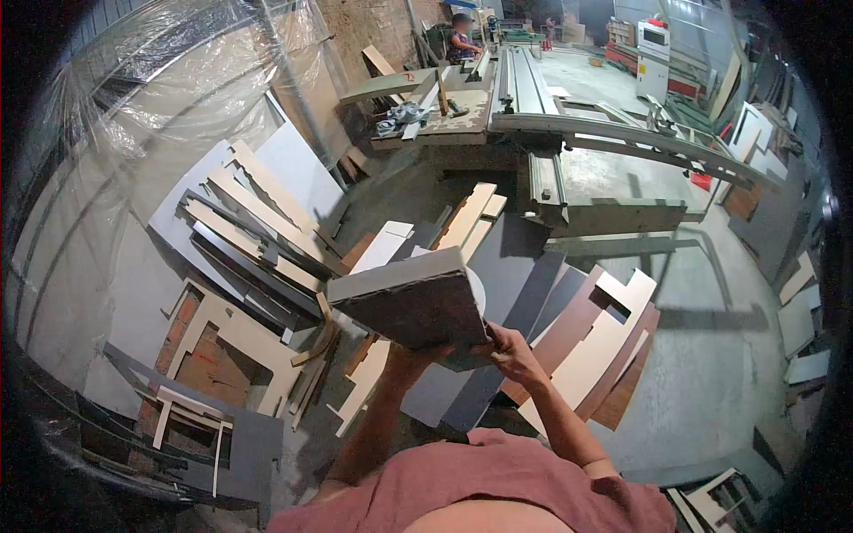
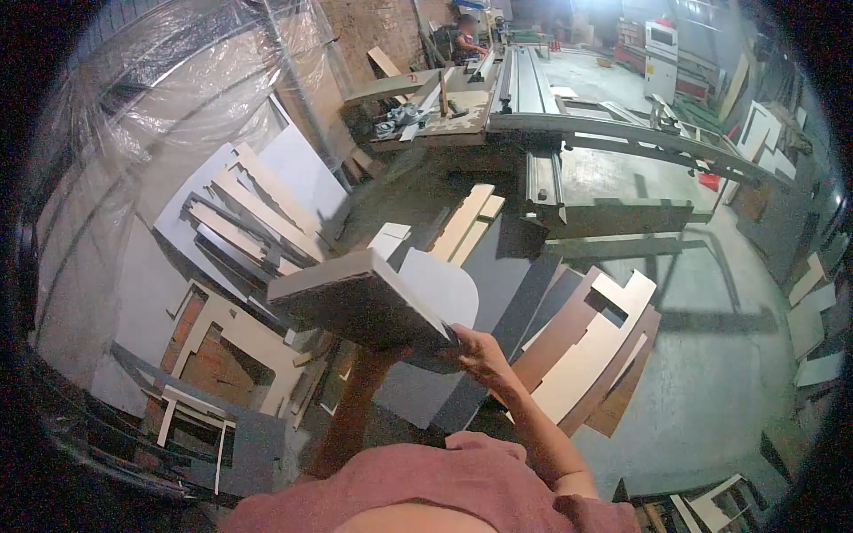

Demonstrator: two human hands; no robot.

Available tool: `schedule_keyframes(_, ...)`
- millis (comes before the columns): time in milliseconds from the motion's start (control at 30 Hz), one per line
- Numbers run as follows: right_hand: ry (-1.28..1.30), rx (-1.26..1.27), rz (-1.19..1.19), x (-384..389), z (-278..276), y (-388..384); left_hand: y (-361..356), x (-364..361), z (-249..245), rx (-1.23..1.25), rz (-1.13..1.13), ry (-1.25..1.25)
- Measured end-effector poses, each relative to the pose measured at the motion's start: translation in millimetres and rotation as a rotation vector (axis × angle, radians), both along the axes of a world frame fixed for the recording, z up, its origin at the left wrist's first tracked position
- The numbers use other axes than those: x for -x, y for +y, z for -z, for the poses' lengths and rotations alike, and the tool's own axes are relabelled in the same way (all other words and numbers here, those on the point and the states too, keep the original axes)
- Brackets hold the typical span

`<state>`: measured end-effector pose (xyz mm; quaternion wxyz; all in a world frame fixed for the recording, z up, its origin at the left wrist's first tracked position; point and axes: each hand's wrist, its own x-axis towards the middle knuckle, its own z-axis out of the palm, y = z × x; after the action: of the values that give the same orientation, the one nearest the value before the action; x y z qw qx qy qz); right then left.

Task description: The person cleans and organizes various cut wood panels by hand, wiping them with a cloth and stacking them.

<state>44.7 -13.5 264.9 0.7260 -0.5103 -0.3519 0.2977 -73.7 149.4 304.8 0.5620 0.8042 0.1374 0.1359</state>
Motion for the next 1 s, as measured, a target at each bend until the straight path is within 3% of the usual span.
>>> schedule_keyframes(67,-0.067,0.092,-0.029,-4,-8,-6,-4,2,18,0.081,-0.148,-0.244)
schedule_keyframes(167,-0.217,0.294,-0.023,1,-24,-9,-2,6,20,0.136,-0.235,-0.171)
schedule_keyframes(267,-0.454,-0.074,0.44,10,-40,1,-17,11,-20,0.328,-0.324,-0.28)
schedule_keyframes(300,-0.416,0.059,0.449,17,-58,-4,-17,10,-18,0.328,-0.344,-0.27)
schedule_keyframes(333,-0.381,0.189,0.46,25,-81,-12,-16,8,-15,0.46,-0.329,-0.438)
schedule_keyframes(367,-0.24,0.279,0.351,34,-97,-16,-14,7,-13,0.588,-0.306,-0.607)
schedule_keyframes(400,-0.23,0.278,0.346,38,-96,-14,-11,8,-11,0.583,-0.312,-0.598)
schedule_keyframes(467,-0.399,0.261,0.251,47,-95,-11,-9,9,-9,0.599,-0.32,-0.583)
schedule_keyframes(600,-0.417,0.185,0.177,60,-109,-5,-8,14,-5,0.584,-0.298,-0.562)
schedule_keyframes(700,-0.481,0.223,0.179,63,-103,-3,-1,16,1,0.523,-0.365,-0.546)
schedule_keyframes(767,-0.494,0.276,0.177,66,-93,-6,-3,24,-10,0.358,-0.47,-0.495)
schedule_keyframes(867,-0.536,0.381,0.187,64,-48,-7,1,33,-13,0.539,-0.52,-0.538)
schedule_keyframes(1000,-0.553,0.604,0.227,51,42,-13,17,42,-25,0.532,-0.571,-0.657)
